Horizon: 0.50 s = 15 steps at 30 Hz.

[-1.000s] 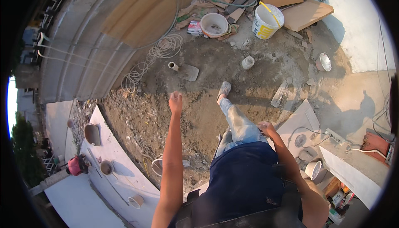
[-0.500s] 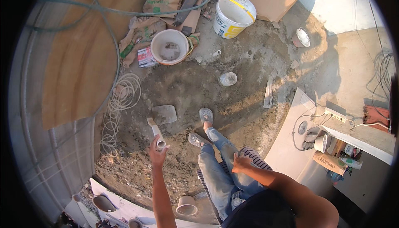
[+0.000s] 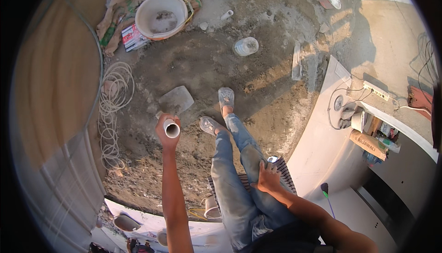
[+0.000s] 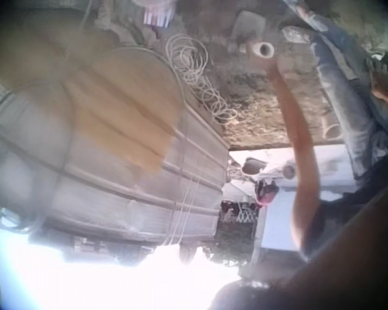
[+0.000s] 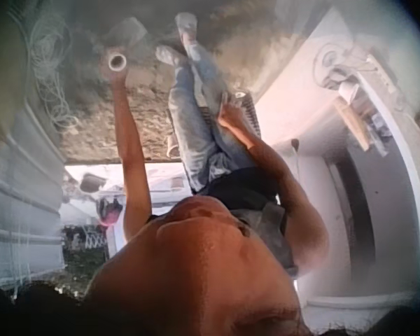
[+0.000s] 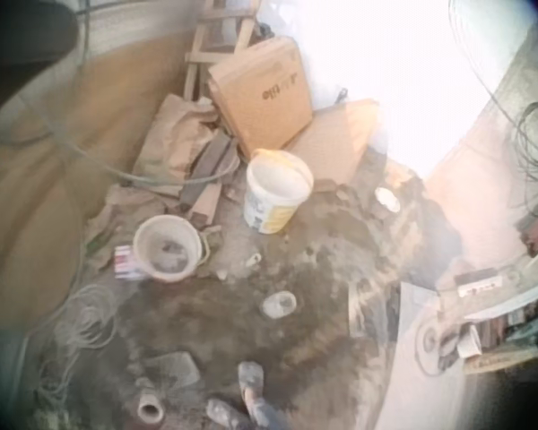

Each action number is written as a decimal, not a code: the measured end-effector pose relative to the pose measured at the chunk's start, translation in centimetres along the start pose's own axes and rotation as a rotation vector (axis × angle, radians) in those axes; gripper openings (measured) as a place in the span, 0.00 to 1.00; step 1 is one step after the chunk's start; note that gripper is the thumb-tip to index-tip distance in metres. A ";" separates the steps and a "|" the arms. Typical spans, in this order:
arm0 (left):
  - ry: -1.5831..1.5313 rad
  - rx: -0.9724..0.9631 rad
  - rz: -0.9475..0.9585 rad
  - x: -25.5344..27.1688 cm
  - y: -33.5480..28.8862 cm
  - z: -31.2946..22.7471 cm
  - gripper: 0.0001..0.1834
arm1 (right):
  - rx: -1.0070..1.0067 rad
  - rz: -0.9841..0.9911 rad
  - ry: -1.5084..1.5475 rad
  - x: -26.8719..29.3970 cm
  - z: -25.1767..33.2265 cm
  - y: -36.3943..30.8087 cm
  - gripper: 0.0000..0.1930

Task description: The person closes a red toolbox, walks to a construction area, and uses a trowel to smooth a pile of wet cement on the floor. The person sits cross-legged while working.

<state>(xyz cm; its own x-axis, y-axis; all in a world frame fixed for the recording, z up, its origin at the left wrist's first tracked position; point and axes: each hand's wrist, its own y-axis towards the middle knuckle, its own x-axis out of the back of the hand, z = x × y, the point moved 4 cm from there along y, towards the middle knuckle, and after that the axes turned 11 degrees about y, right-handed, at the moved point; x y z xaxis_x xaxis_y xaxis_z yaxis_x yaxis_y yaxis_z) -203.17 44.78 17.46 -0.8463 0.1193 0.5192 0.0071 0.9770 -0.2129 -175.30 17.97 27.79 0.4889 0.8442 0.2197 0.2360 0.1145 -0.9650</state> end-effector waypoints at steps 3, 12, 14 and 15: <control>0.049 -0.052 -0.079 1.5 -0.4 -2.4 0.07 | -0.006 -0.038 0.124 -0.3 -0.4 -0.9 0.56; -0.055 0.064 -0.030 -7.3 -3.6 -9.3 0.06 | -0.034 -0.086 0.493 1.6 -8.0 -0.6 0.56; -0.004 0.023 -0.028 -9.4 -3.5 -10.7 0.06 | -0.044 -0.051 0.569 2.1 -10.3 0.8 0.59; -0.003 0.008 -0.022 -10.5 -3.5 -11.3 0.06 | -0.051 -0.025 0.540 2.1 -11.4 1.7 0.60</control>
<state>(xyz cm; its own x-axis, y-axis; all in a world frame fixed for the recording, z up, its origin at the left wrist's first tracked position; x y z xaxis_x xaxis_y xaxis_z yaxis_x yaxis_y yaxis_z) -188.29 42.10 22.16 -0.8477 0.0970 0.5216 -0.0159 0.9781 -0.2076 -164.24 13.97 28.24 0.8415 0.4510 0.2975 0.2866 0.0942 -0.9534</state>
